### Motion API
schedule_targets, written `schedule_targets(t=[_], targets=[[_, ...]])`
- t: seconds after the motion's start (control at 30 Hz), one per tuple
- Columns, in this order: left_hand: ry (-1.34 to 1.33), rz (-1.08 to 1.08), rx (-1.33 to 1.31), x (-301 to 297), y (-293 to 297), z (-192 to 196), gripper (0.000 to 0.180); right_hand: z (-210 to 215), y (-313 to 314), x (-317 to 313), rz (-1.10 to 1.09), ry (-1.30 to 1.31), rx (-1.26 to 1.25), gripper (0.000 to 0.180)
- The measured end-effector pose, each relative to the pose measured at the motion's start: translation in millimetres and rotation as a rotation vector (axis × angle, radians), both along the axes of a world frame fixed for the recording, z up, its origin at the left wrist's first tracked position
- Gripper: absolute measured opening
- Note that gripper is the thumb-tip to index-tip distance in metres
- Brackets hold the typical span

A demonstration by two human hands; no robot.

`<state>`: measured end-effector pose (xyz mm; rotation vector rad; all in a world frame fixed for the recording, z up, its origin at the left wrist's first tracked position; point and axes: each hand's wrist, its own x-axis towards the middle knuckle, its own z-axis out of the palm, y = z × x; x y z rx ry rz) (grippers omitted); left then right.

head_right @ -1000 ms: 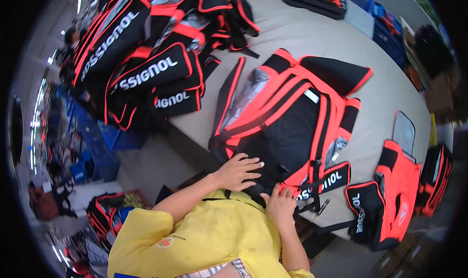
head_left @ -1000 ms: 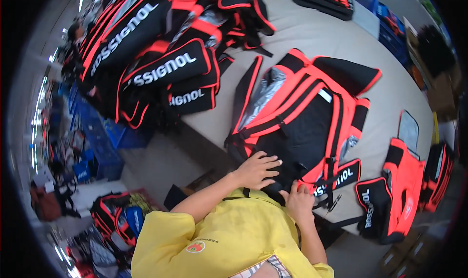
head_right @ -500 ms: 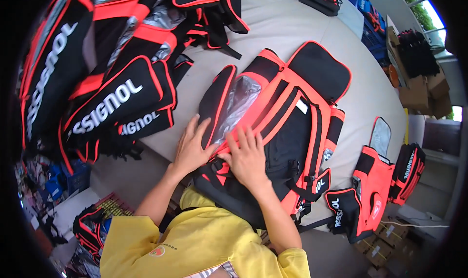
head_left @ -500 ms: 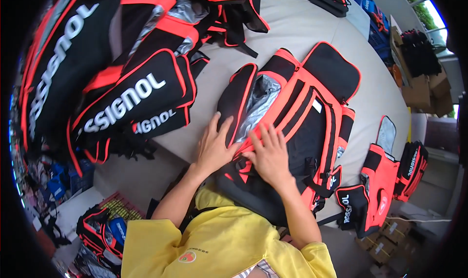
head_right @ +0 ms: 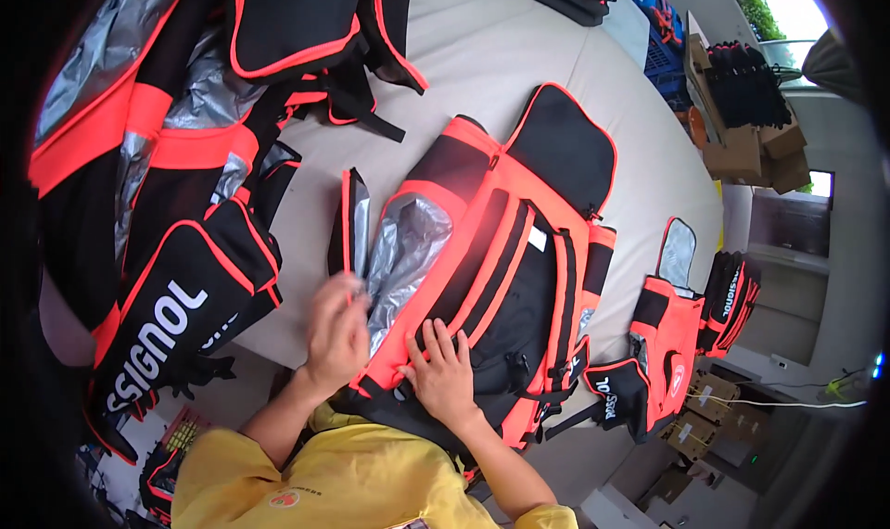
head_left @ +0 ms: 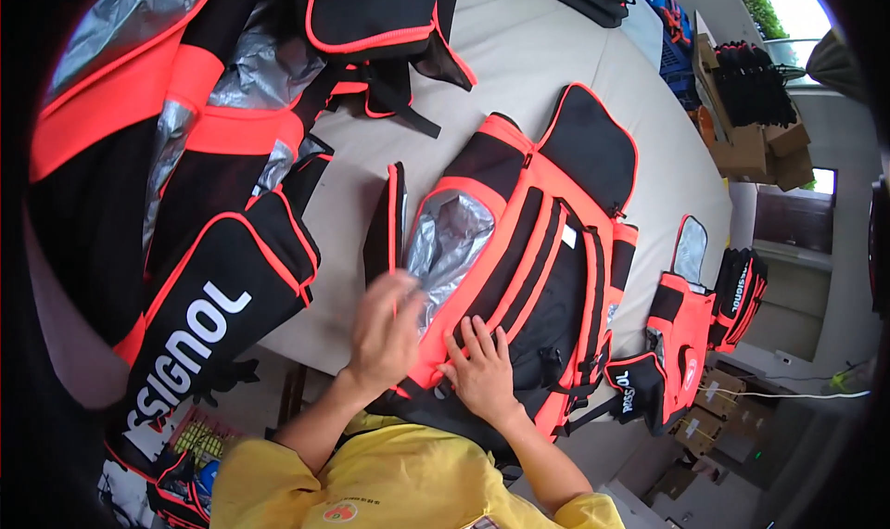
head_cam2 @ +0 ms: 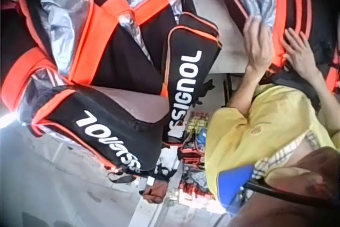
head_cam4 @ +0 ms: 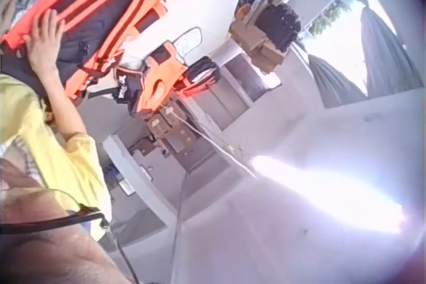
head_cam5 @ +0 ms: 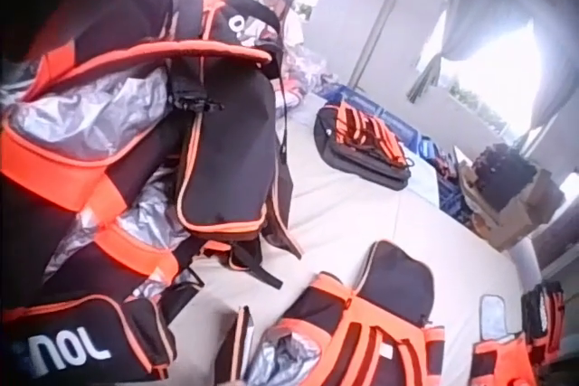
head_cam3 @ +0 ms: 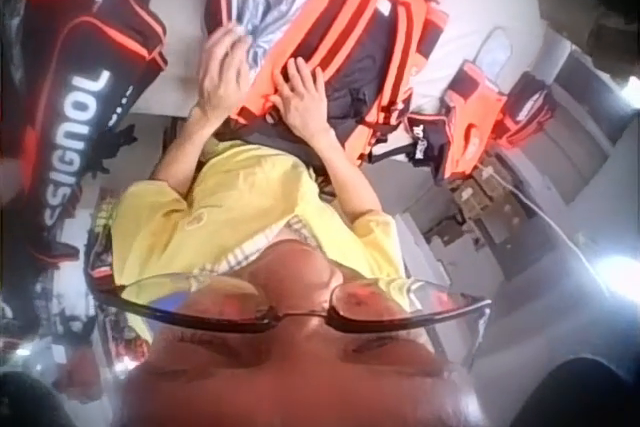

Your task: Inspecting and checking the zippers, straps, and interior of red and black backpacks at a factory workbench.

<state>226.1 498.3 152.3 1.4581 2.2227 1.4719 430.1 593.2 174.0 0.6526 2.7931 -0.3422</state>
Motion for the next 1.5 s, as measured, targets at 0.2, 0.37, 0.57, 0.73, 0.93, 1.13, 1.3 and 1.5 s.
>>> schedule_targets(t=[0.2, 0.37, 0.57, 0.73, 0.93, 1.13, 1.3, 1.5], targets=[[-0.461, 0.167, -0.211, 3, 122, -45, 0.035, 12, 0, -8, 0.017, -0.084, -0.005, 0.056], [-0.774, 0.233, -0.509, 3, 162, -91, 0.056, 29, 57, -52, -0.417, -0.139, -0.249, 0.013], [-0.949, 0.195, -0.193, 6, 155, -101, 0.052, -30, 156, -101, -0.586, 0.369, -0.213, 0.028], [-0.973, 0.185, -0.172, 12, 143, -99, 0.045, -50, 167, -86, -0.908, 0.357, -0.75, 0.024], [-0.665, 0.473, -0.172, 5, 68, -89, 0.029, -59, 171, -90, -0.983, 0.241, -0.73, 0.024], [-0.576, 0.403, -0.213, -10, 36, -98, 0.029, -33, 168, -104, -0.929, 0.174, -0.707, 0.022], [-0.38, 0.34, -0.175, -5, 48, -101, 0.032, -29, 131, -147, -0.007, 0.354, -0.173, 0.033], [-0.233, 0.379, -0.368, -15, 29, -104, 0.048, -40, 126, -128, 0.49, -0.127, -0.047, 0.033]])
